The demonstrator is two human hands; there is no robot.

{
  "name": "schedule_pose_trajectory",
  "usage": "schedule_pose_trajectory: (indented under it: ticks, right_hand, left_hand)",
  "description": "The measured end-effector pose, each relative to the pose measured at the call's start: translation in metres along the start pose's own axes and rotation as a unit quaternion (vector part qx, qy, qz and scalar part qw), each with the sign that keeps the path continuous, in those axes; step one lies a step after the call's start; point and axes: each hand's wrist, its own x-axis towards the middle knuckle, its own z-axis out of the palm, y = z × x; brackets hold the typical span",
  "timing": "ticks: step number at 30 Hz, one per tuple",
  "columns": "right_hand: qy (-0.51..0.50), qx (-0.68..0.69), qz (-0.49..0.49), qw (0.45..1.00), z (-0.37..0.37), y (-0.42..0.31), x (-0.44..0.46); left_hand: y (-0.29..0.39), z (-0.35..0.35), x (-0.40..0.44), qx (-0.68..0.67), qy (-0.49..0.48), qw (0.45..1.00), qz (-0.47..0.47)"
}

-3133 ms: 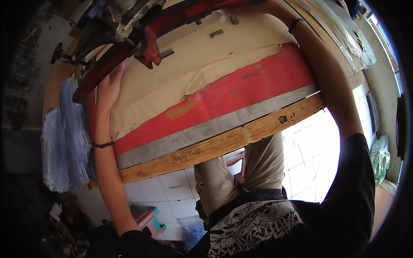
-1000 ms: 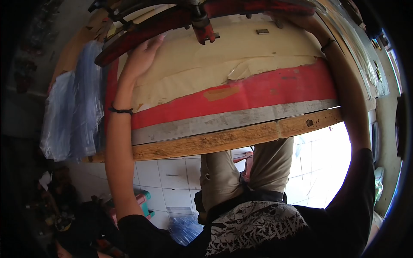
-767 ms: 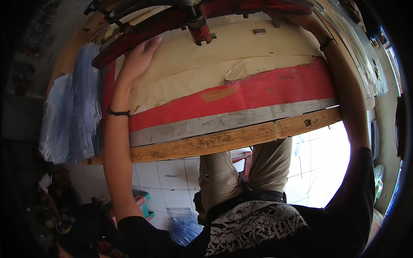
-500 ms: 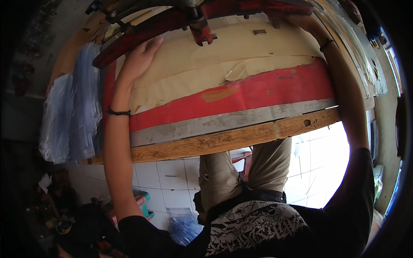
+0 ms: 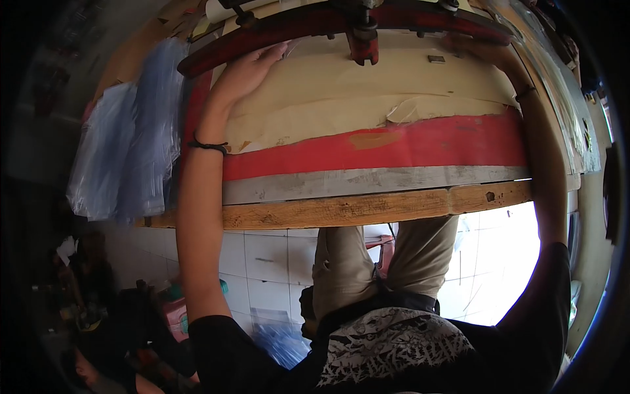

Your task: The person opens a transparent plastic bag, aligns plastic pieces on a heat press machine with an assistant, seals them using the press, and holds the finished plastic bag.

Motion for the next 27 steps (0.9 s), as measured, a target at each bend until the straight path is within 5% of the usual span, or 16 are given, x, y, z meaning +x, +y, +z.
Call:
schedule_pose_trajectory:
  ticks: [10, 13, 19, 22, 27]
  right_hand:
    - [-0.04, -0.031, 0.059, 0.997, -0.001, -0.031, -0.01]
    - [-0.059, -0.06, 0.084, 0.993, -0.002, -0.04, -0.008]
    - [-0.058, -0.029, 0.064, 0.996, 0.0, -0.031, -0.006]
    - [-0.056, -0.029, 0.029, 0.998, 0.0, -0.03, -0.008]
    - [-0.052, -0.028, -0.011, 0.998, -0.001, -0.03, -0.007]
  left_hand:
    - [0.002, -0.003, 0.003, -0.08, -0.007, 0.997, 0.015]
    - [0.007, -0.008, 0.004, 0.068, -0.003, 0.995, 0.072]
    - [0.006, 0.002, -0.002, 0.138, -0.076, 0.987, 0.018]
    - [0.039, 0.016, -0.027, 0.379, -0.063, 0.923, 0.026]
    - [0.082, 0.042, -0.036, 0.308, -0.085, 0.944, 0.08]
